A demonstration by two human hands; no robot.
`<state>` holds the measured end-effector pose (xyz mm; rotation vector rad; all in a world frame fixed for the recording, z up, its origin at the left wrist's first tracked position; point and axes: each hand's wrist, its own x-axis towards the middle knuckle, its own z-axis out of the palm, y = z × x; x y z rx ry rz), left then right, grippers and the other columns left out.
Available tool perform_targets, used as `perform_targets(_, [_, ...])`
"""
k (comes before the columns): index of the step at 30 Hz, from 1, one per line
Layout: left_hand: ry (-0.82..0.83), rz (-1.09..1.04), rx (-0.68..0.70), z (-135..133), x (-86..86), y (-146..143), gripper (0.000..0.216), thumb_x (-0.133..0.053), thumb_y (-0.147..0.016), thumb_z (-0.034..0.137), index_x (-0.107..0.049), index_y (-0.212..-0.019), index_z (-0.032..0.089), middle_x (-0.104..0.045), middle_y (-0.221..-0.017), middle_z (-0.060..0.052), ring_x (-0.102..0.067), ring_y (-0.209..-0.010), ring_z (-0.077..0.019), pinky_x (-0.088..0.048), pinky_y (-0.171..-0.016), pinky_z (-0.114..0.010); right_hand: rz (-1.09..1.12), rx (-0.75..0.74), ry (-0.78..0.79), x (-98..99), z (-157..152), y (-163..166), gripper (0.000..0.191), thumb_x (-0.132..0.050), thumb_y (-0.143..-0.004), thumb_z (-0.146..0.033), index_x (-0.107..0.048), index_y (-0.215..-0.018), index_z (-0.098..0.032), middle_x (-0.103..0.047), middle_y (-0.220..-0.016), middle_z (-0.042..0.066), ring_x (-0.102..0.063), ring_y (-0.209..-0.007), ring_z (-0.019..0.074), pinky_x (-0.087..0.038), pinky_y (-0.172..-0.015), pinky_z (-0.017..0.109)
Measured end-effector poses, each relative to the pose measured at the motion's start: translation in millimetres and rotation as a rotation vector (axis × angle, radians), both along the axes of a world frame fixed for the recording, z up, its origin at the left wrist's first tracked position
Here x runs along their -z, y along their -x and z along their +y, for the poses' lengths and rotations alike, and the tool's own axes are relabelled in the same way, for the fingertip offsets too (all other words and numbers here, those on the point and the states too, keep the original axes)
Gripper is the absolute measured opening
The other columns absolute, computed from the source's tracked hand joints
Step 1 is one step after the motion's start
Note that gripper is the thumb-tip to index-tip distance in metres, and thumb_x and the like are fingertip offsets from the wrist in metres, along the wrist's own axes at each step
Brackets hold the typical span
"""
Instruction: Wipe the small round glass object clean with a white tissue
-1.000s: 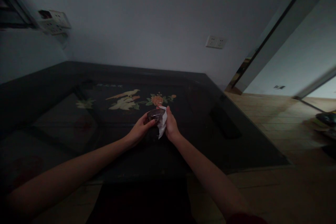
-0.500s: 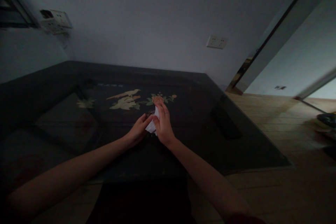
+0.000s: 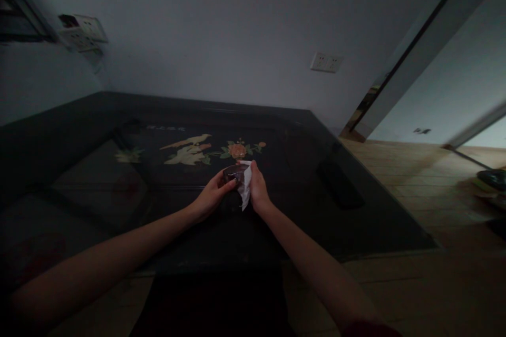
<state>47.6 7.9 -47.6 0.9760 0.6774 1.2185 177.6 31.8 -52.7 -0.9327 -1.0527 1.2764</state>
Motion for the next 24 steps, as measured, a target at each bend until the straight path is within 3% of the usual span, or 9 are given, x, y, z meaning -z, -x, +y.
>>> perform_targets(6, [-0.002,0.018,-0.032,3,6.5,1,0.056,-0.079,-0.067,0.031,-0.058,-0.116,0.016,-0.063,-0.124,-0.011,-0.057,-0.116,-0.0253,-0.04,-0.103,-0.038,-0.453,0.187,-0.422,-12.0,-18,3,0.041,-0.046,-0.09,-0.054,-0.06,-0.114,-0.024,-0.061,-0.121,0.009,-0.054,-0.116,0.0224,-0.039,-0.104,0.04])
perform_targets(9, [-0.016,0.029,-0.047,5,8.9,1,0.057,-0.08,-0.066,0.029,-0.057,-0.117,0.017,-0.063,-0.122,-0.011,-0.058,-0.114,-0.0255,-0.041,-0.102,-0.039,-0.531,0.211,-0.508,-14.9,-21,5,0.037,-0.048,-0.09,-0.048,-0.061,-0.113,-0.023,-0.058,-0.124,0.01,-0.049,-0.123,0.0234,-0.034,-0.108,0.042])
perform_targets(15, [-0.088,0.064,0.0,1,5.6,0,0.058,-0.081,-0.063,0.02,-0.056,-0.115,0.02,-0.062,-0.123,-0.01,-0.055,-0.119,-0.0268,-0.04,-0.104,-0.04,-0.178,0.107,-0.189,-11.9,-11,1,0.036,-0.047,-0.088,-0.05,-0.067,-0.097,-0.021,-0.07,-0.098,0.006,-0.065,-0.09,0.0228,-0.05,-0.084,0.037])
perform_targets(19, [-0.139,0.118,0.013,-1,3.3,1,0.065,-0.082,-0.062,0.02,-0.054,-0.121,0.021,-0.059,-0.128,-0.01,-0.053,-0.121,-0.0271,-0.038,-0.106,-0.04,0.119,-0.06,0.059,-7.2,-4,-3,0.037,-0.049,-0.084,-0.05,-0.068,-0.095,-0.021,-0.073,-0.09,0.005,-0.068,-0.084,0.0227,-0.053,-0.081,0.038])
perform_targets(21, [-0.161,0.144,0.007,-1,2.5,1,0.067,-0.082,-0.061,0.019,-0.054,-0.122,0.021,-0.058,-0.13,-0.011,-0.052,-0.124,-0.0275,-0.036,-0.108,-0.04,0.182,-0.095,0.116,-5.6,-3,-2,0.038,-0.048,-0.084,-0.052,-0.068,-0.093,-0.021,-0.073,-0.088,0.005,-0.069,-0.083,0.0231,-0.054,-0.08,0.038])
perform_targets(24, [-0.156,0.151,0.017,-1,2.2,1,0.067,-0.082,-0.061,0.019,-0.054,-0.121,0.021,-0.058,-0.13,-0.012,-0.052,-0.123,-0.0279,-0.036,-0.107,-0.041,0.141,0.008,0.051,-5.7,-7,0,0.037,-0.049,-0.084,-0.051,-0.068,-0.093,-0.021,-0.072,-0.089,0.005,-0.068,-0.085,0.0225,-0.053,-0.082,0.038])
